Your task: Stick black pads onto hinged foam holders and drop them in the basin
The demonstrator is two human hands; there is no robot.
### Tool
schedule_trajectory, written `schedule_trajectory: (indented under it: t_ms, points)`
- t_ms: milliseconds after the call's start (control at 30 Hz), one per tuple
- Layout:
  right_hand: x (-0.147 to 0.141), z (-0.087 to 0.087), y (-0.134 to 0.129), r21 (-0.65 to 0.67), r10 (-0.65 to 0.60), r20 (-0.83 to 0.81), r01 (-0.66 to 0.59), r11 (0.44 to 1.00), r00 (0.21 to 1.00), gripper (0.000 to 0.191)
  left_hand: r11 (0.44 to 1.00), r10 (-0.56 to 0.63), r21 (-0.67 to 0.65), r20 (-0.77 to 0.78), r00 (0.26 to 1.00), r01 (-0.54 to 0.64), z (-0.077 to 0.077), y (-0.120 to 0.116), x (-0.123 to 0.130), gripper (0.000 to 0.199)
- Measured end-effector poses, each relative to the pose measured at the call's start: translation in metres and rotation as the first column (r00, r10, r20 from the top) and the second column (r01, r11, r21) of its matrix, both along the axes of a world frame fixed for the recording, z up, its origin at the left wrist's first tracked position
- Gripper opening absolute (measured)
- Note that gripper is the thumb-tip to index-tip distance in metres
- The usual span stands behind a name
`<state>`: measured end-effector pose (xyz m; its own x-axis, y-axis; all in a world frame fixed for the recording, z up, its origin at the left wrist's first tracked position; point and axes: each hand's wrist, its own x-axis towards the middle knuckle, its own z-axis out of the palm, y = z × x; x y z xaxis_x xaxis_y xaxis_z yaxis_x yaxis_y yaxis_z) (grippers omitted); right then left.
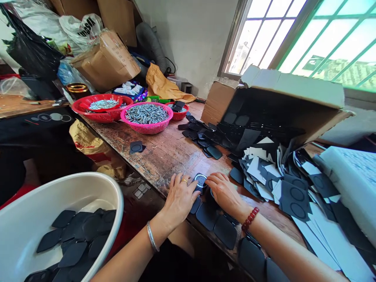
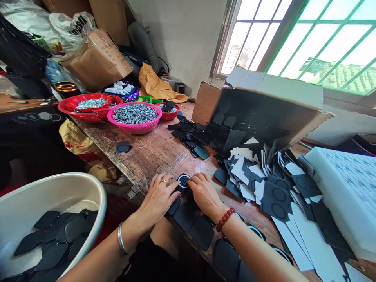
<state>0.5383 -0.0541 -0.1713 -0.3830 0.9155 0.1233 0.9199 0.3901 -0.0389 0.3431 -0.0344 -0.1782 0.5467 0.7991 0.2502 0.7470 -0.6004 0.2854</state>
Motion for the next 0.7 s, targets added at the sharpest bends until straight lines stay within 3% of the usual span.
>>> schedule_trajectory:
  t_ms: [200, 400, 500, 567, 600, 633, 700]
  points:
    - [0.000, 0.006, 0.002, -0.091, -0.009, -0.025, 0.007, 0.996, 1.000, 0.027, 0.998, -0.054, 0.021, -0.132, 0.990, 0.058, 0.006, 0.002, 0.002, 0.024]
    - [-0.006, 0.007, -0.001, -0.123, -0.046, -0.081, 0.036, 0.992, 0.996, 0.030, 0.997, -0.069, 0.029, -0.167, 0.984, 0.075, 0.012, 0.002, 0.006, 0.021]
    - [0.000, 0.005, -0.005, -0.102, -0.074, -0.157, 0.059, 0.993, 0.985, 0.041, 0.997, -0.072, -0.021, -0.069, 0.995, 0.070, 0.009, -0.003, 0.007, 0.021]
    - [0.010, 0.006, -0.017, -0.058, -0.110, -0.254, 0.098, 0.993, 0.961, 0.051, 0.987, -0.072, -0.131, 0.143, 0.987, 0.091, 0.005, -0.007, 0.003, 0.027]
    - [0.017, 0.007, -0.026, -0.022, -0.148, -0.348, 0.149, 0.989, 0.926, 0.051, 0.969, -0.042, -0.218, 0.320, 0.947, 0.116, 0.003, -0.008, -0.002, 0.031]
    - [0.024, 0.009, -0.038, -0.002, -0.159, -0.437, 0.176, 0.984, 0.885, 0.046, 0.941, 0.032, -0.306, 0.509, 0.860, 0.146, 0.002, -0.007, -0.009, 0.034]
    - [0.039, 0.012, -0.066, 0.000, -0.155, -0.557, 0.187, 0.982, 0.816, 0.037, 0.886, 0.248, -0.426, 0.768, 0.590, 0.182, 0.006, 0.002, -0.031, 0.035]
